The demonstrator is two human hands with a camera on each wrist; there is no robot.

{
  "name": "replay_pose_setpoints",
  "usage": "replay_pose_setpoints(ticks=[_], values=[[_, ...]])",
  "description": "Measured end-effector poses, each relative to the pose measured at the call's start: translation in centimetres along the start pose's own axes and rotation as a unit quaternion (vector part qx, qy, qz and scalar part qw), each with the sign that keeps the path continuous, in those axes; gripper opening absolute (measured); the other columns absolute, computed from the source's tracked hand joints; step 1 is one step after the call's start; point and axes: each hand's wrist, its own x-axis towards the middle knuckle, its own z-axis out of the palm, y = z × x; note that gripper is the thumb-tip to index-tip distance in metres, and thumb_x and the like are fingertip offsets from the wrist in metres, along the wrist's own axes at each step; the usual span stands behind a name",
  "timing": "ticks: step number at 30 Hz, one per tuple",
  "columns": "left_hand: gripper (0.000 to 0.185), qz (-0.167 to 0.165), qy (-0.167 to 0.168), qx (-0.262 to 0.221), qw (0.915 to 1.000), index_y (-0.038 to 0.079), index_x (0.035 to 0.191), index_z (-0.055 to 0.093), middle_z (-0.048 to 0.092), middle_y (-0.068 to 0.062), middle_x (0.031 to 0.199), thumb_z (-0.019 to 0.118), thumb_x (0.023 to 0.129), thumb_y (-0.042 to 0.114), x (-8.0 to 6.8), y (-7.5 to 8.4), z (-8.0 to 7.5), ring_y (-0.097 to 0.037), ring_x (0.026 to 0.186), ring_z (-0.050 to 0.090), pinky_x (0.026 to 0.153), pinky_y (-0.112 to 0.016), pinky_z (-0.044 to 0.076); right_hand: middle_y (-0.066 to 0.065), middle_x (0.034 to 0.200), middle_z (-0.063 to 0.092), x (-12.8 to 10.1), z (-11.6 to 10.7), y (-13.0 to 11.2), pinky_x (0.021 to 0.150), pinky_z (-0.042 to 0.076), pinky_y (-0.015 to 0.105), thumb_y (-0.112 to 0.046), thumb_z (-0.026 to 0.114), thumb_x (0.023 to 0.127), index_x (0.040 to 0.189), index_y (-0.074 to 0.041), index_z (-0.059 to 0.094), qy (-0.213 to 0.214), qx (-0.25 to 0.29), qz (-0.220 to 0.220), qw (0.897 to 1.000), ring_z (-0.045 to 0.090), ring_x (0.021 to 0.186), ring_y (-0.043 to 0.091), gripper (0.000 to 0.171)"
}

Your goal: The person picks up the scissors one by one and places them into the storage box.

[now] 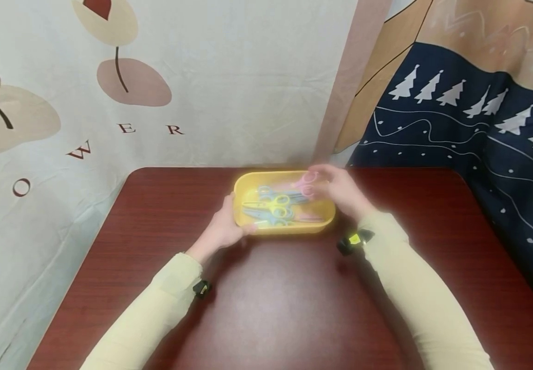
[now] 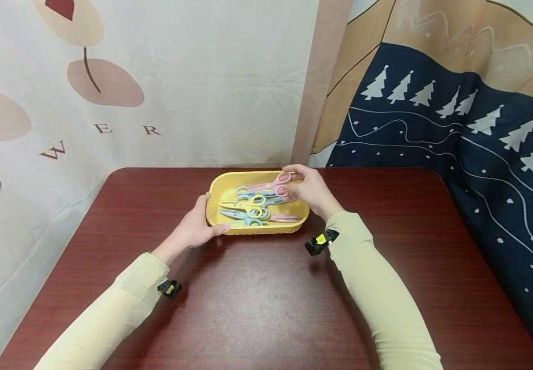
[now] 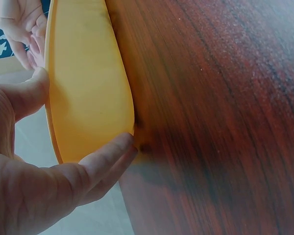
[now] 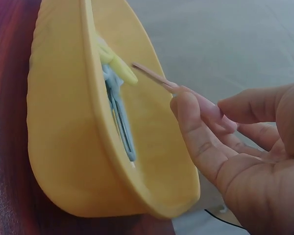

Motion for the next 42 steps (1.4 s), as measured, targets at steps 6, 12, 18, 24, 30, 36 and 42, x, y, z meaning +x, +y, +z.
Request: replay_pose_setpoints(ticks=[6, 12, 18, 24, 30, 36, 42], values=[[0.112, -0.003, 0.0, 0.001, 1.0, 0.001, 0.164, 0.008, 0.047, -0.026, 0.147, 0.083, 0.083, 0.024, -0.1, 0.0, 0.0, -0.038, 0.116, 0.057, 0.11, -0.053, 0.044, 0.015, 0.127, 0.067, 0.7, 0.8, 0.0, 0.095, 0.058, 0.045, -0.01, 0.078, 0.09, 0.136, -0.003, 0.062, -0.018, 0.067, 0.01, 0.998, 0.069, 0.105, 0.03, 0.049], [0.112, -0.007, -0.002, 0.003, 1.0, 0.002, 0.164, 0.008, 0.049, -0.025, 0.144, 0.083, 0.084, 0.024, 0.0, 0.1, -0.1, -0.037, 0.115, 0.058, 0.109, -0.053, 0.044, 0.014, 0.126, 0.067, 1.1, 1.3, -0.1, 0.095, 0.058, 0.04, -0.01, 0.08, 0.088, 0.136, -0.003, 0.062, -0.021, 0.056, 0.019, 0.998, 0.068, 0.106, 0.03, 0.051], [0.111, 0.001, -0.001, 0.002, 1.0, 0.002, 0.164, 0.009, 0.044, -0.024, 0.148, 0.083, 0.084, 0.022, 0.0, 0.1, -0.2, -0.038, 0.117, 0.056, 0.111, -0.055, 0.043, 0.014, 0.128, 0.066, 1.3, 1.6, -0.1, 0.103, 0.053, 0.042, -0.011, 0.082, 0.086, 0.138, -0.003, 0.06, -0.018, 0.027, 0.017, 0.999, 0.063, 0.116, 0.03, 0.057], [0.11, 0.007, 0.0, 0.004, 1.0, -0.001, 0.163, 0.01, 0.04, -0.027, 0.153, 0.082, 0.084, 0.022, -0.2, 0.1, -0.1, -0.041, 0.127, 0.053, 0.114, -0.055, 0.04, 0.017, 0.131, 0.064, 1.7, 2.0, 0.2, 0.108, 0.049, 0.045, -0.005, 0.081, 0.084, 0.142, -0.001, 0.056, -0.017, 0.013, 0.029, 0.999, 0.061, 0.12, 0.033, 0.063], [0.11, 0.003, 0.0, 0.003, 1.0, -0.001, 0.163, 0.009, 0.041, -0.027, 0.153, 0.083, 0.084, 0.022, -0.2, 0.3, -0.1, -0.04, 0.126, 0.054, 0.114, -0.054, 0.04, 0.02, 0.131, 0.063, 2.2, 2.3, 0.4, 0.1, 0.055, 0.043, 0.006, 0.071, 0.085, 0.141, 0.002, 0.056, -0.024, 0.022, 0.041, 0.999, 0.063, 0.117, 0.035, 0.058], [0.111, 0.004, 0.002, 0.004, 1.0, 0.0, 0.163, 0.01, 0.045, -0.026, 0.149, 0.083, 0.083, 0.022, -0.2, 0.4, -0.2, -0.039, 0.121, 0.055, 0.112, -0.055, 0.042, 0.017, 0.127, 0.065, 2.2, 2.3, 0.1, 0.099, 0.056, 0.043, -0.002, 0.077, 0.086, 0.137, 0.0, 0.058, -0.032, 0.02, 0.057, 0.998, 0.065, 0.113, 0.034, 0.055], [0.111, 0.004, 0.002, 0.009, 1.0, 0.0, 0.163, 0.01, 0.044, -0.026, 0.149, 0.083, 0.082, 0.023, -0.2, 0.3, -0.2, -0.04, 0.124, 0.055, 0.113, -0.056, 0.041, 0.018, 0.128, 0.065, 2.5, 2.3, 0.0, 0.101, 0.055, 0.043, -0.005, 0.076, 0.088, 0.139, 0.002, 0.057, -0.042, 0.01, 0.079, 0.996, 0.065, 0.113, 0.034, 0.055]])
